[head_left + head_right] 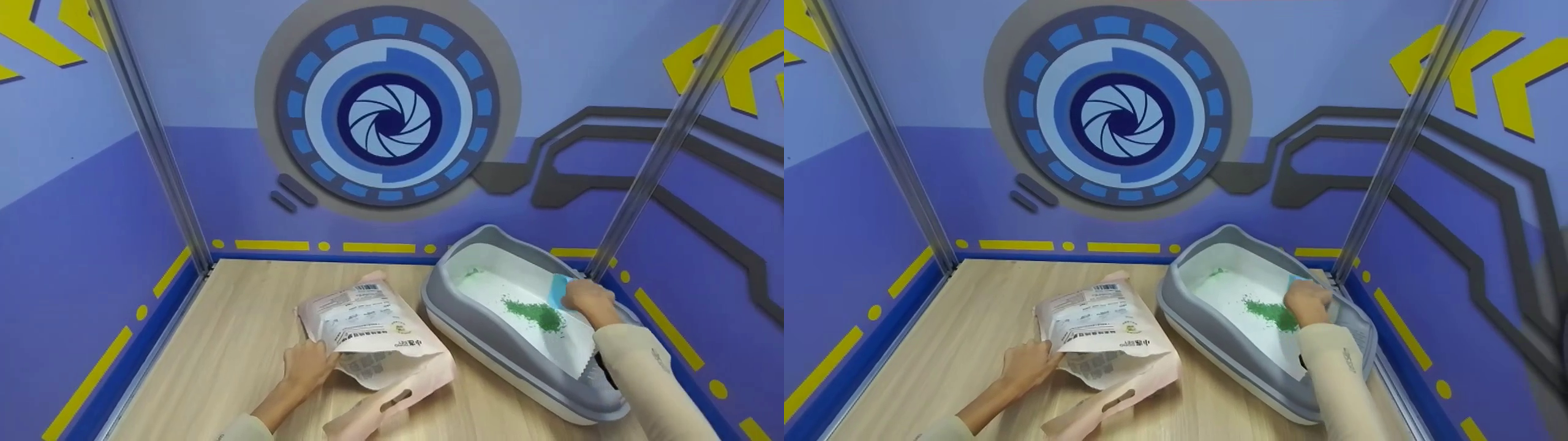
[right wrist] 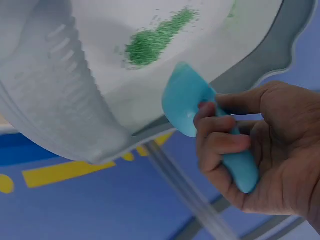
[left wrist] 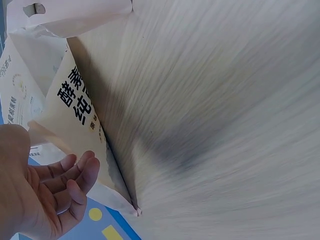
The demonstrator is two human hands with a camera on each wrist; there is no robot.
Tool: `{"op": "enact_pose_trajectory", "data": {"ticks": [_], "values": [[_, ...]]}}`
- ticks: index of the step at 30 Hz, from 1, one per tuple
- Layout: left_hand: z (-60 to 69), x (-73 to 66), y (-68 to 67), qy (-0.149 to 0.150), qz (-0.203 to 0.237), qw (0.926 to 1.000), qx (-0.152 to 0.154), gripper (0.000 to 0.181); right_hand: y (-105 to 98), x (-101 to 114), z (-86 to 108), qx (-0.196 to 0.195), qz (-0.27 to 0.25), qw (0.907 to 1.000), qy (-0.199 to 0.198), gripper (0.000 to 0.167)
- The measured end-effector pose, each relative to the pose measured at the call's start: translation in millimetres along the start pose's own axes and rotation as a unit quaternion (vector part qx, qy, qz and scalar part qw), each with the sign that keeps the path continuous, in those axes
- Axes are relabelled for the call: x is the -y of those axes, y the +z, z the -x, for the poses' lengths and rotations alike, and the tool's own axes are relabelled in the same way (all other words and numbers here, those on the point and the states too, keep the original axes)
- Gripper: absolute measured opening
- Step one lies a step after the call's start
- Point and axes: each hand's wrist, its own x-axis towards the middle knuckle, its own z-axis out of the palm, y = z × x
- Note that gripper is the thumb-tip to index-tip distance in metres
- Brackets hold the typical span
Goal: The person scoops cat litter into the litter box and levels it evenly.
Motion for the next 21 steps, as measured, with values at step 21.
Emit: {"op": "enact_pose_trajectory", "data": {"ticks": [21], "values": [[-9.4,-12.8,-5.9,-0.025,0.021,0.9994,0.009,0.028,-33.7,90.0,73.6,-0.214,0.085,0.9452,-0.231,0.049]]}}
